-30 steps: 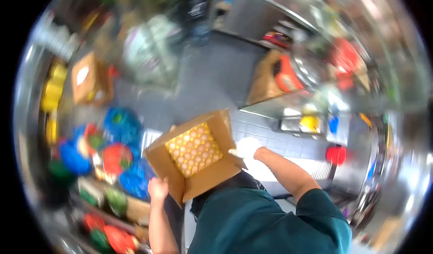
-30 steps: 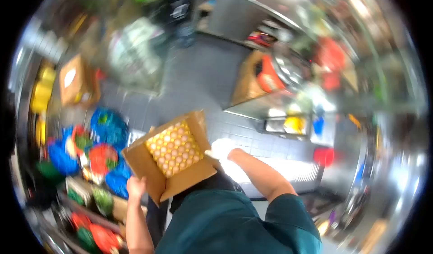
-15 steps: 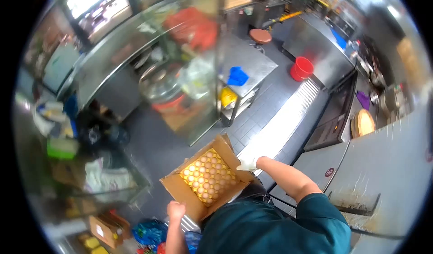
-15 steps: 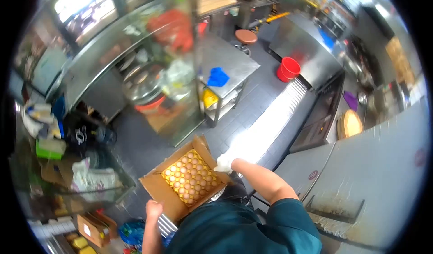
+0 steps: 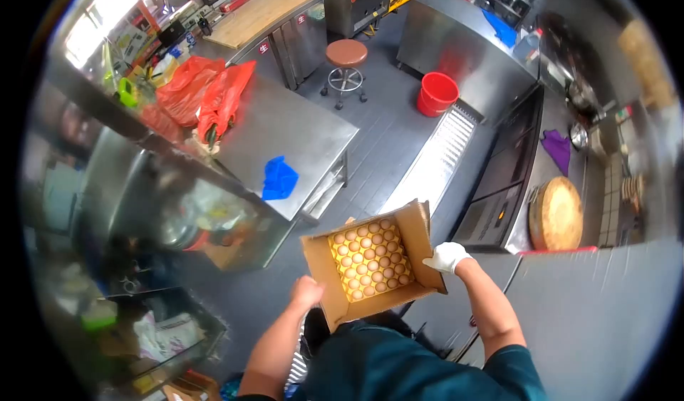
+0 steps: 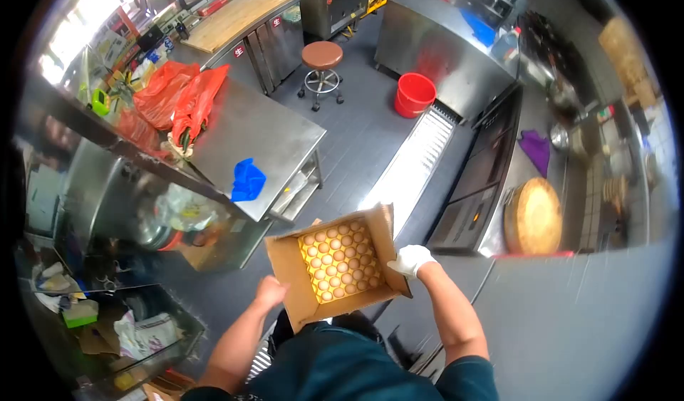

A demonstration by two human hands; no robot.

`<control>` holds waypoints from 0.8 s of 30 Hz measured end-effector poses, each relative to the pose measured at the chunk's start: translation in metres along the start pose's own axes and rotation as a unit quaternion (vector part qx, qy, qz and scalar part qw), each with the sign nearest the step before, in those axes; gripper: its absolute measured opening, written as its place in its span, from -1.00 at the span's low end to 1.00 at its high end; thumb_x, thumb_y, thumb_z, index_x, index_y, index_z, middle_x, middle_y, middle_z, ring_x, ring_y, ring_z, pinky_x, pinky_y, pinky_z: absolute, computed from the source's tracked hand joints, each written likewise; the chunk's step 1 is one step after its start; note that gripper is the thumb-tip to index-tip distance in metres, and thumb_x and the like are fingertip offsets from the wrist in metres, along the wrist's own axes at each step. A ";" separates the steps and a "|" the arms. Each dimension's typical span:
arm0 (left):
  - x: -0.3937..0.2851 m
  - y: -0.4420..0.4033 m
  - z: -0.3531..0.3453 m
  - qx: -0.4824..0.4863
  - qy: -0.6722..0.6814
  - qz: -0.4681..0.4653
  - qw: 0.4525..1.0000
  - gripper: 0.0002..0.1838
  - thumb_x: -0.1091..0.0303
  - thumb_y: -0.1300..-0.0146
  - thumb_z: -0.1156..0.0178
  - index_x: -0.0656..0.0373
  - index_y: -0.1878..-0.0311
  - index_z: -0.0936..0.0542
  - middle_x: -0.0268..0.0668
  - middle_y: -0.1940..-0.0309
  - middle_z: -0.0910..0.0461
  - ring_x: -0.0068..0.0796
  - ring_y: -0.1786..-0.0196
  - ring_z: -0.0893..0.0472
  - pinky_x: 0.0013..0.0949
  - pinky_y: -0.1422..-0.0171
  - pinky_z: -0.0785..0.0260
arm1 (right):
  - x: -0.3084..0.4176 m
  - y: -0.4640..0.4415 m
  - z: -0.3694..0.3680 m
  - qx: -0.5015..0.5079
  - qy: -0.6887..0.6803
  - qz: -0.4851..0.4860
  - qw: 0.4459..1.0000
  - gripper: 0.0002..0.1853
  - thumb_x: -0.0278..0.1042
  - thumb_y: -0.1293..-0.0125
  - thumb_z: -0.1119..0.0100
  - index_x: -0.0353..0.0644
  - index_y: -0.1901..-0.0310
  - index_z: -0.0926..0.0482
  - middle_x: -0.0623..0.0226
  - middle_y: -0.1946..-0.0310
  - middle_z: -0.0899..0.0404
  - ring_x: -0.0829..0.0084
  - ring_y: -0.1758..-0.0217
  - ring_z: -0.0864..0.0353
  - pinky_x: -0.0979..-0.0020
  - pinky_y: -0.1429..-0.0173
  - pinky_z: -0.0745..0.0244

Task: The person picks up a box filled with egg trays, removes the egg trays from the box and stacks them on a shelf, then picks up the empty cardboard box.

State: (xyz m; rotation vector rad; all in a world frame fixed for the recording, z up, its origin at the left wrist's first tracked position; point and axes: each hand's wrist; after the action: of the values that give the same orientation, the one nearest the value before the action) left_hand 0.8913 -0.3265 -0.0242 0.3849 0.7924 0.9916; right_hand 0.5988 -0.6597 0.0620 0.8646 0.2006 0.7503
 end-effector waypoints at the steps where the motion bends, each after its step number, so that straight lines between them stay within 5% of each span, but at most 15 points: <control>1: -0.032 -0.009 0.003 0.013 -0.004 -0.012 1.000 -0.53 -0.03 -0.23 -0.31 0.28 0.25 -0.81 0.14 0.22 -0.78 0.19 0.03 -0.78 0.04 -0.12 -0.61 | -0.019 0.001 0.014 -0.005 0.000 -0.017 1.000 -0.41 0.22 -0.43 -0.08 -0.18 0.08 -0.84 0.05 0.25 -0.82 0.02 0.05 -0.80 0.14 -0.13 -0.64; 10: -0.286 -0.126 0.048 0.071 -0.044 -0.148 0.985 -0.59 0.11 -0.18 -0.29 0.31 0.18 -0.80 0.16 0.14 -0.78 0.13 -0.02 -0.79 0.03 -0.14 -0.62 | -0.150 0.013 0.155 -0.029 -0.068 -0.161 0.984 -0.33 0.34 -0.37 -0.18 -0.27 0.11 -0.82 -0.10 0.19 -0.80 -0.05 0.01 -0.79 0.10 -0.17 -0.63; 15: -0.397 -0.206 0.076 0.102 -0.068 -0.176 0.977 -0.61 0.19 -0.20 -0.24 0.29 0.09 -0.80 0.12 0.06 -0.78 0.09 -0.07 -0.78 -0.01 -0.18 -0.62 | -0.199 -0.023 0.231 -0.053 -0.060 -0.200 0.976 -0.29 0.36 -0.34 -0.22 -0.26 -0.03 -0.79 -0.18 -0.04 -0.75 -0.07 -0.21 -0.71 0.10 -0.30 -0.58; 24: -0.538 -0.314 0.138 0.110 -0.072 -0.126 0.983 -0.66 0.28 -0.22 -0.21 0.26 0.07 -0.81 0.07 0.04 -0.79 0.06 -0.09 -0.79 -0.01 -0.18 -0.63 | -0.292 -0.149 0.383 -0.015 -0.102 -0.186 0.977 -0.33 0.34 -0.35 -0.22 -0.28 0.27 -0.83 0.03 0.41 -0.80 0.11 0.25 -0.85 0.17 -0.03 -0.68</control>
State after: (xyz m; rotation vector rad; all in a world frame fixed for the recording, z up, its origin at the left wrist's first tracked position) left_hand 1.0160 -0.9402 0.0964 0.5274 0.7996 0.6335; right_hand 0.6331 -1.1530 0.1607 0.8385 0.1605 0.3118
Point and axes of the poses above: each hand's wrist, its own y-axis away from the middle knuckle, its own z-axis out of the back of the hand, x = y × z
